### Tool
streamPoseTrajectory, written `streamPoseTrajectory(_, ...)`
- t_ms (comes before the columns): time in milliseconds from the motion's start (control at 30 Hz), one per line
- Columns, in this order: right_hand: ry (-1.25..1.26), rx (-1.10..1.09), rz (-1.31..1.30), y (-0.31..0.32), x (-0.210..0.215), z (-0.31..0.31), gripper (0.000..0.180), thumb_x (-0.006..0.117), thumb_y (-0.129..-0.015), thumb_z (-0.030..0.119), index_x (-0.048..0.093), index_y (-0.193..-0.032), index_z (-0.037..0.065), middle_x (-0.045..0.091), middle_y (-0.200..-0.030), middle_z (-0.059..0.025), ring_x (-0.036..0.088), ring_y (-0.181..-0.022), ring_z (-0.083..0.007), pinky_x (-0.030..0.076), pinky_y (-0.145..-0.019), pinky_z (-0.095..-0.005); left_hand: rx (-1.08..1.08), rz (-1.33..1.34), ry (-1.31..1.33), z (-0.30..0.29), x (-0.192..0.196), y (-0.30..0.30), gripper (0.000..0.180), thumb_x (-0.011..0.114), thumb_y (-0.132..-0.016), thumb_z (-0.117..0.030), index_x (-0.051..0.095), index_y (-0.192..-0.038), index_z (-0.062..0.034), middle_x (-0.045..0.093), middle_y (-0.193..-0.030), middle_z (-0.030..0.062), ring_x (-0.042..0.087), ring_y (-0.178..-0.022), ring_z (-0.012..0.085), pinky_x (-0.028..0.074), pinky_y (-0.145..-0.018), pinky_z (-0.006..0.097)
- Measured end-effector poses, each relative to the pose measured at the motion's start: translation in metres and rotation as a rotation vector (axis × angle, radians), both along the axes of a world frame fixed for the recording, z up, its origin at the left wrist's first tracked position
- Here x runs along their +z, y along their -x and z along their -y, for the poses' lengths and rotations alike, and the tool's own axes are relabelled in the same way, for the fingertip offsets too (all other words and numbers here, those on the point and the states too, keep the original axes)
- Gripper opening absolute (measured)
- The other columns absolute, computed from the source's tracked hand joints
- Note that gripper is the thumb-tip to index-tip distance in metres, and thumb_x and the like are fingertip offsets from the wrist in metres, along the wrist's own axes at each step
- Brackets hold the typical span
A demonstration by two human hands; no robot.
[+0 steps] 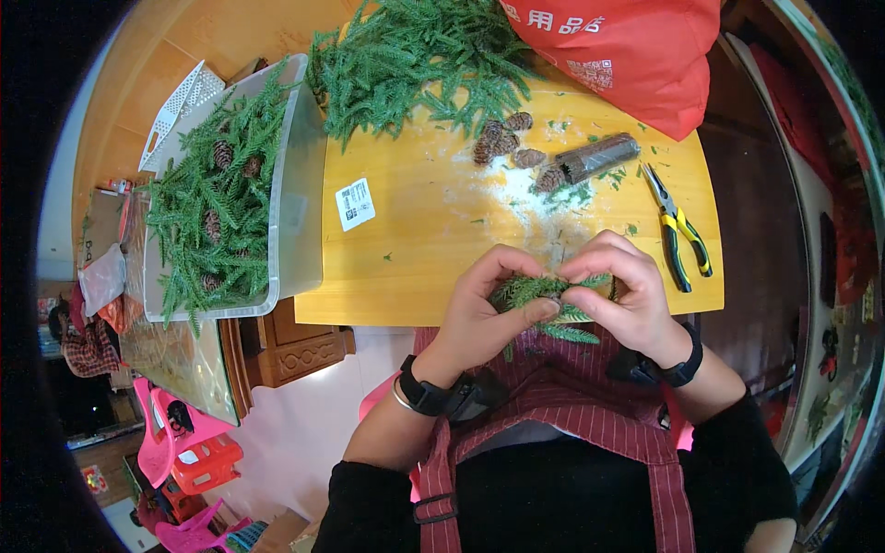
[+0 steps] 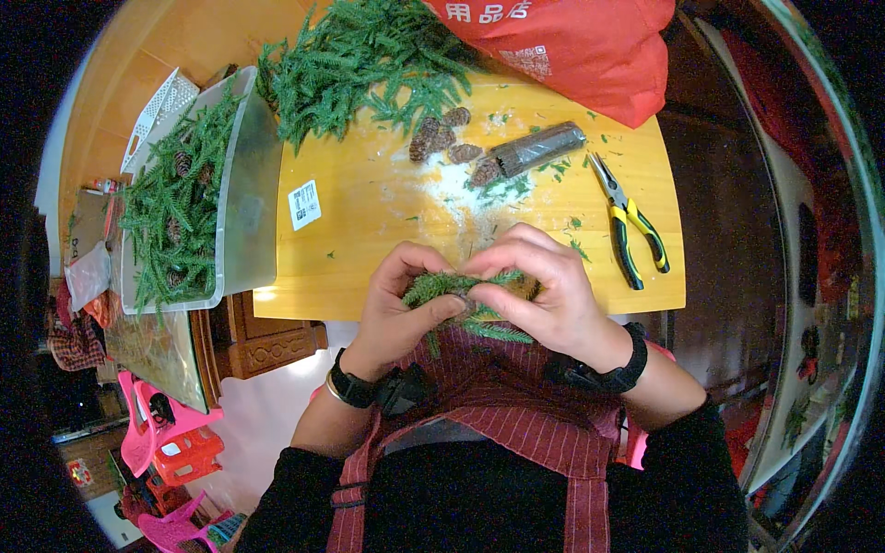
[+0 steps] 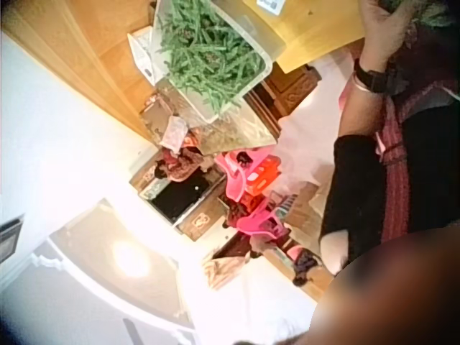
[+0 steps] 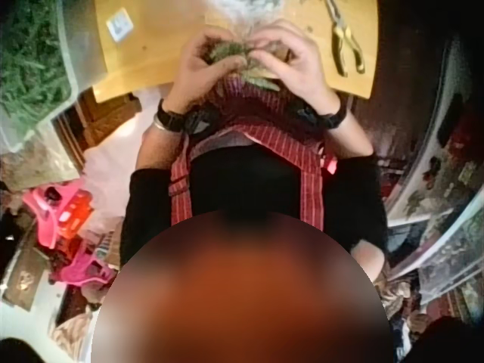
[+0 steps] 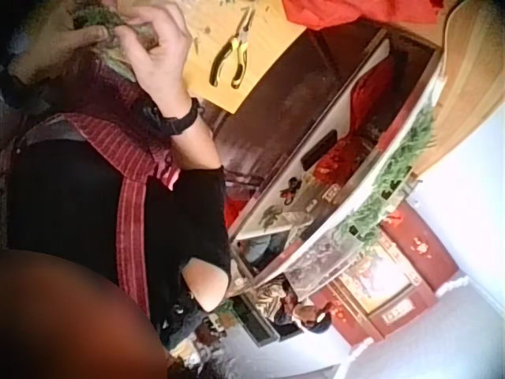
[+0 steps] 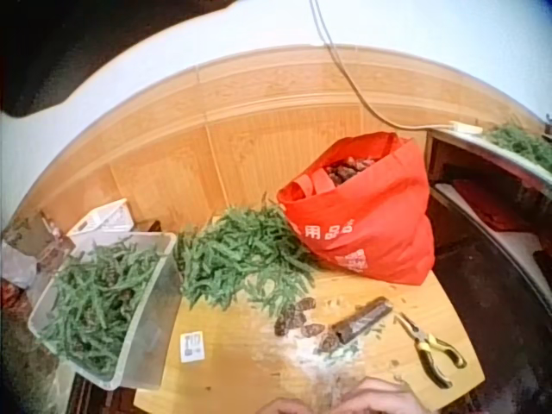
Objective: Trimming and bundling pieces of greenery or foliage at a workstation.
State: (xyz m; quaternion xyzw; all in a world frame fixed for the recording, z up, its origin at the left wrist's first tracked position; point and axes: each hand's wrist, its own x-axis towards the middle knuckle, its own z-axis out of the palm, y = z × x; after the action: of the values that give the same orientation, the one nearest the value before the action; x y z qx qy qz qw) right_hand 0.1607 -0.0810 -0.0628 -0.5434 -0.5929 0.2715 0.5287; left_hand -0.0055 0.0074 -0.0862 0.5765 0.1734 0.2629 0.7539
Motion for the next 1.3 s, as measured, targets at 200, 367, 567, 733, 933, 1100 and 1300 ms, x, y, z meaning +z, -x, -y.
streamPoseTrajectory(200,-0.006,0.036,0.022,-0.002,-0.002,0.002,0.012,0.067,-0.068,0.001,0.065,-0.08,0.003,0.053,-0.077,-0.0061,0.053,-0.073,-0.0172,0.041,-0.065,-0.0264,0.004,-0.026,-0.064,-0.001,-0.002,0.0,0.031,0.069,-0.073,-0.002,0.05,-0.097,-0.0051,0.053,-0.092,0.0004,0.051,-0.086,0.0079,0.043,-0.076,0.023)
streamPoseTrajectory(367,-0.053,0.057,0.051,0.0,-0.006,0.002,0.019,0.066,-0.07,0.001,0.063,-0.088,0.004,0.052,-0.08,-0.0046,0.052,-0.074,-0.0148,0.041,-0.066,-0.0255,0.005,-0.043,-0.026,-0.001,0.003,0.001,0.03,0.069,-0.072,-0.001,0.049,-0.094,-0.0067,0.053,-0.089,0.0014,0.053,-0.084,0.0099,0.044,-0.074,0.024)
streamPoseTrajectory(567,0.182,0.054,-0.274,0.0,-0.005,0.002,0.037,0.062,-0.072,0.0,0.05,-0.107,0.004,0.048,-0.088,0.0008,0.048,-0.081,-0.0074,0.039,-0.072,-0.0211,-0.032,-0.066,-0.046,-0.005,0.004,0.002,0.031,0.07,-0.071,-0.001,0.05,-0.095,-0.0065,0.052,-0.09,0.0008,0.051,-0.084,0.0093,0.042,-0.074,0.024)
streamPoseTrajectory(733,0.373,0.134,-0.471,-0.002,0.002,0.002,0.031,0.06,-0.072,-0.002,0.05,-0.101,0.004,0.048,-0.088,0.0018,0.046,-0.082,-0.005,0.037,-0.073,-0.0195,-0.073,-0.066,-0.035,-0.004,0.006,0.001,0.031,0.07,-0.071,-0.001,0.05,-0.095,-0.0062,0.051,-0.09,0.0003,0.05,-0.084,0.0085,0.041,-0.074,0.023)
streamPoseTrajectory(933,0.379,0.216,-0.497,-0.007,-0.005,0.002,0.025,0.062,-0.072,-0.002,0.05,-0.093,0.006,0.049,-0.088,0.002,0.046,-0.081,-0.0048,0.038,-0.071,-0.0193,-0.095,-0.06,-0.01,-0.003,0.004,0.001,0.03,0.069,-0.072,-0.001,0.05,-0.094,-0.0059,0.052,-0.089,0.0004,0.051,-0.084,0.0085,0.042,-0.075,0.023)
streamPoseTrajectory(1100,0.408,0.21,-0.571,-0.006,-0.006,0.003,0.024,0.066,-0.072,0.001,0.051,-0.09,0.006,0.049,-0.085,0.0026,0.046,-0.079,-0.0048,0.037,-0.071,-0.019,-0.1,-0.016,-0.071,-0.004,0.002,0.0,0.028,0.068,-0.074,-0.002,0.051,-0.095,-0.006,0.052,-0.088,-0.0017,0.049,-0.082,0.0058,0.042,-0.072,0.021)
streamPoseTrajectory(1300,0.372,0.132,-0.467,-0.003,-0.006,0.004,0.022,0.066,-0.072,0.002,0.051,-0.088,0.006,0.049,-0.083,0.0022,0.046,-0.078,-0.0056,0.038,-0.071,-0.0197,-0.056,-0.031,-0.127,-0.003,0.003,0.0,0.027,0.067,-0.074,-0.002,0.051,-0.095,-0.0056,0.052,-0.088,-0.0015,0.049,-0.082,0.0061,0.042,-0.071,0.021)
